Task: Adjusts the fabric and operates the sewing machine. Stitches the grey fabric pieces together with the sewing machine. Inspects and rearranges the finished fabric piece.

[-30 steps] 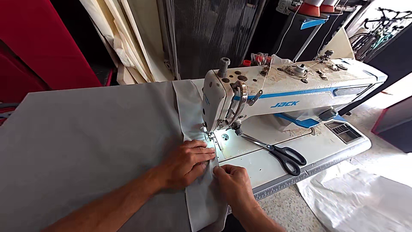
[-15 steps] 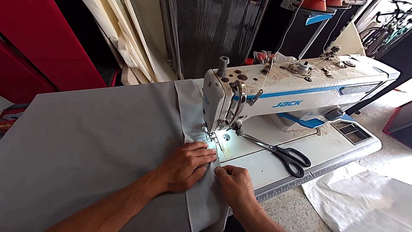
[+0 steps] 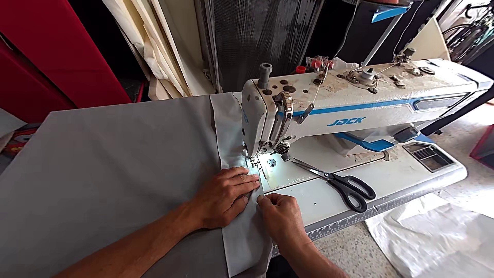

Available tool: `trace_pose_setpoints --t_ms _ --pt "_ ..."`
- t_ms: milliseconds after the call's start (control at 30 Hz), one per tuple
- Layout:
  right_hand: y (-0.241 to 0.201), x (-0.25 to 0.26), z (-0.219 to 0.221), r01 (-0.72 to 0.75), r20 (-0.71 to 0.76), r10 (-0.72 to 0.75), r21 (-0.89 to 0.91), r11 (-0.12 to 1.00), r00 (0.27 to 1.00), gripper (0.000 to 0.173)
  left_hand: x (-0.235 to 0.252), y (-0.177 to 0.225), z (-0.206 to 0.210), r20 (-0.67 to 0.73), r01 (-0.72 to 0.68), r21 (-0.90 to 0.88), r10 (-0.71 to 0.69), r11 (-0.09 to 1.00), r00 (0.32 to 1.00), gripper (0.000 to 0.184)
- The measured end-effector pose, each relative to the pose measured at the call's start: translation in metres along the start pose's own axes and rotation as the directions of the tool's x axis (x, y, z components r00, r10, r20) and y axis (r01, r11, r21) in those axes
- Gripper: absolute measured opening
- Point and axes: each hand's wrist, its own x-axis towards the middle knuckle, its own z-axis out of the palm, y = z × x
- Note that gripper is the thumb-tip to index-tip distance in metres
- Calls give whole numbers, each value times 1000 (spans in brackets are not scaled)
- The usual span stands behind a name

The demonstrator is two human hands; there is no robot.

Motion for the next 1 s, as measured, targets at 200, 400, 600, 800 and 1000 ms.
trace_pose_setpoints --t_ms 200,400,600,800,1000 --pt "-4 4 -3 -6 10 7 -41 999 1000 29 2 2 0 -10 10 37 -10 999 1000 46" --pt "-9 9 -5 -18 14 19 -67 998 1000 27 3 2 1 -11 11 80 -10 997 1000 47" --pt "-14 13 -5 -27 29 30 -96 995 999 28 3 -3 1 -13 -8 108 10 994 1000 47" --pt "-19 18 -3 -33 22 35 -93 995 999 28 6 -8 -1 -9 -19 133 21 991 1000 47" --pt "-20 21 0 -30 4 31 -116 993 1000 30 7 -12 -4 -48 -2 145 9 989 999 45"
